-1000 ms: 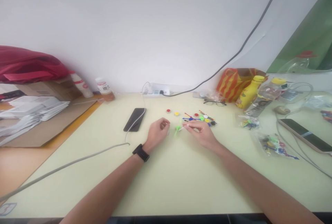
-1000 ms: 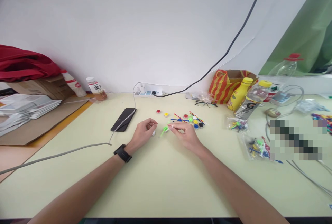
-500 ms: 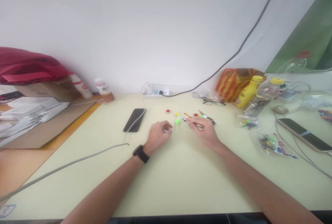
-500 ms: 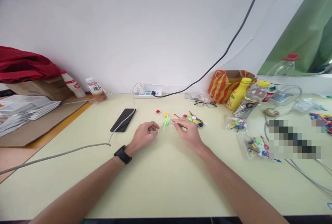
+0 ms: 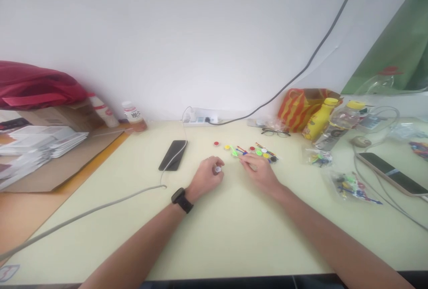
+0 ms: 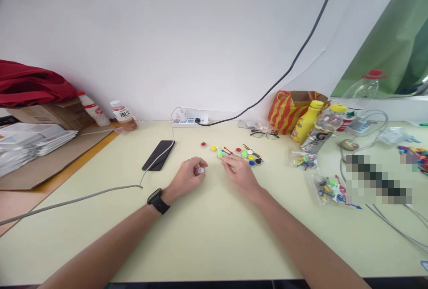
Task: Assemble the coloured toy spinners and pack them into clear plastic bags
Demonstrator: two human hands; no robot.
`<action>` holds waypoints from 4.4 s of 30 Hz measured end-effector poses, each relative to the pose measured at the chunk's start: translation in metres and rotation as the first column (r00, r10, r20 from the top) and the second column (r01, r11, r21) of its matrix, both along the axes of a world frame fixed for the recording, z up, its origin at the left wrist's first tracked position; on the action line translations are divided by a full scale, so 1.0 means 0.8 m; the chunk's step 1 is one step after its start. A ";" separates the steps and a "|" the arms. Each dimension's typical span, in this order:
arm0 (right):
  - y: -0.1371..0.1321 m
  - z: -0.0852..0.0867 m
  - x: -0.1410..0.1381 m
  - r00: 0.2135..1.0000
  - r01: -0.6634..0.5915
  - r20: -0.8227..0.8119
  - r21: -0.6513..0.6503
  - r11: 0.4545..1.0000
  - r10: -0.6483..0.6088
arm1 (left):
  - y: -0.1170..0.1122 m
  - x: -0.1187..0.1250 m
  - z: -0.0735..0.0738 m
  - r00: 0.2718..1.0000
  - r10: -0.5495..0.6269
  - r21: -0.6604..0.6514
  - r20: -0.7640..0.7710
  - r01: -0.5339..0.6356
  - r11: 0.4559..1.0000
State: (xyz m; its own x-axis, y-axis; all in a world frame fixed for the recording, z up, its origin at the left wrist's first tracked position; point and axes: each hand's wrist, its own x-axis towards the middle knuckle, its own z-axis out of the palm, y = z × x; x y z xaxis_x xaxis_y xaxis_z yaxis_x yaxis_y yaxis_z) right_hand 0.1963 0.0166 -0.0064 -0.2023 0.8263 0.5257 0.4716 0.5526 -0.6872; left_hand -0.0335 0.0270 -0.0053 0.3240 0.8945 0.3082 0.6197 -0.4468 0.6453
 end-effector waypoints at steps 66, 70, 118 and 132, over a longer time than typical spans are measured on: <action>-0.003 0.024 0.007 0.969 -0.174 -0.212 -0.237 0.956 0.124 | -0.017 0.016 0.028 0.723 -0.144 -0.269 0.676 0.424 0.865; -0.004 0.024 0.009 0.972 -0.124 -0.223 -0.207 0.971 0.077 | -0.009 0.013 0.020 0.690 -0.068 -0.297 0.721 0.397 0.869; -0.018 0.023 -0.007 0.948 -0.256 -0.253 -0.255 0.932 0.191 | -0.008 0.011 0.016 0.701 -0.063 -0.354 0.710 0.433 0.829; -0.020 0.045 0.007 0.823 -0.550 -0.441 -0.461 0.696 0.359 | -0.003 0.010 0.008 0.707 0.007 -0.393 0.707 0.385 0.835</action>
State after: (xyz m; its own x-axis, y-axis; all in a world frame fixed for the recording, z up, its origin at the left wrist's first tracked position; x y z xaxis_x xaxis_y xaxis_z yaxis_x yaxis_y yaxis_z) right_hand 0.2021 0.0006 0.0297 -0.5467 0.8296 0.1132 -0.0134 0.1266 -0.9919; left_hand -0.0258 0.0248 0.0012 0.3911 0.9185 0.0583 -0.1161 -0.0136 0.9931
